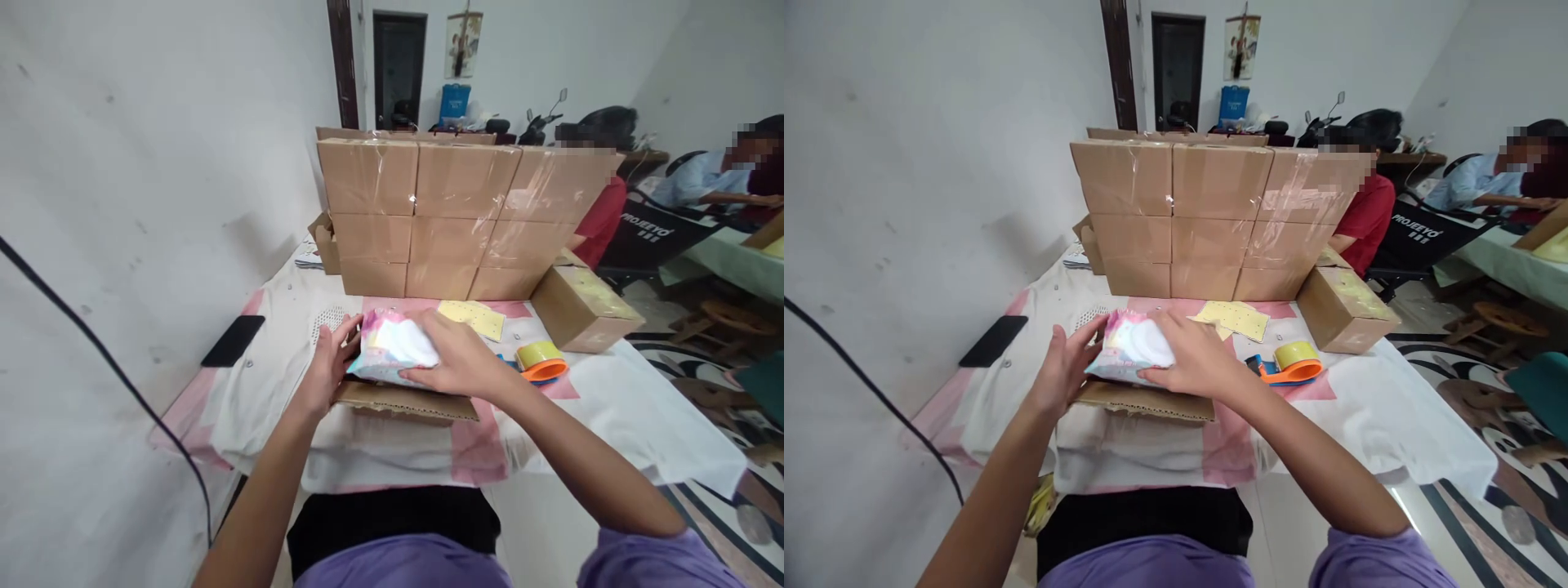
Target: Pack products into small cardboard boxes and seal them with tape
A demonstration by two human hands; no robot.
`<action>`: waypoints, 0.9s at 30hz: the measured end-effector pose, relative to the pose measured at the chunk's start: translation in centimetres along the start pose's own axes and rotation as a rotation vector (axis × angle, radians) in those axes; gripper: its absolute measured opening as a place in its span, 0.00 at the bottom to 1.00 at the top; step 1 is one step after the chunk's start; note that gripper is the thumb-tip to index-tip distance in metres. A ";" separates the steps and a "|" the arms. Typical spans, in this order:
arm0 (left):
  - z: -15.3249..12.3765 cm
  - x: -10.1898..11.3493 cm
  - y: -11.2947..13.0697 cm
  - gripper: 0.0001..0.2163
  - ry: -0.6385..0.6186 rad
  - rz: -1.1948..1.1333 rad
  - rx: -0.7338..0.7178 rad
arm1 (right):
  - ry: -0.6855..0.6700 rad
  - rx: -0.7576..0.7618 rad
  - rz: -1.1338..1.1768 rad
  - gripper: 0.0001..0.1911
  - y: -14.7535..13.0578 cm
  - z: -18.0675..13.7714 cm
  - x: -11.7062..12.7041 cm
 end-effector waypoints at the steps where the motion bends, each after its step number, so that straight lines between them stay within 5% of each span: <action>1: -0.1 0.1 0.1 0.43 0.010 -0.007 -0.039 | -0.067 -0.010 -0.056 0.36 0.0 0.2 -1.3; 7: 0.0 0.5 -0.1 0.36 0.042 -0.102 -0.119 | -0.262 -0.053 -0.139 0.28 0.5 1.7 -6.8; 12: -1.7 0.8 0.7 0.31 0.080 -0.052 -0.268 | -0.388 0.072 0.124 0.22 0.1 1.2 -7.2; 14: -3.5 2.2 1.1 0.23 0.223 0.058 -0.426 | -0.279 0.150 0.206 0.17 0.2 0.1 -5.4; 16: -5.7 4.3 1.0 0.15 0.454 0.206 -0.589 | 0.033 0.161 0.264 0.13 1.5 -1.4 -2.4; 18: -6.9 5.7 -0.1 0.17 0.539 0.309 -0.656 | 0.358 0.089 0.295 0.11 4.0 -3.6 0.1; 20: -6.2 5.5 -1.9 0.34 0.353 0.389 -0.626 | 0.480 -0.005 0.305 0.10 6.7 -5.5 0.3; 22: -5.0 4.2 -3.5 0.45 0.081 0.502 -0.582 | 0.436 -0.075 0.323 0.09 9.0 -6.3 -1.2; 24: -4.1 3.4 -4.1 0.38 -0.015 0.601 -0.590 | 0.409 -0.157 0.396 0.11 10.9 -6.4 -2.8; 27: -2.7 3.3 -3.6 0.17 0.115 0.635 -0.595 | 0.462 -0.241 0.630 0.23 12.6 -6.2 -4.2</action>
Point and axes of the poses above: each hand's wrist, its own z-axis towards the middle knuckle, its own x-axis out of the back of the hand, y = z × x, the point moved 7 cm from there along z, towards the middle knuckle, and after that the axes turned 3 degrees about y, right-handed, at the moved point
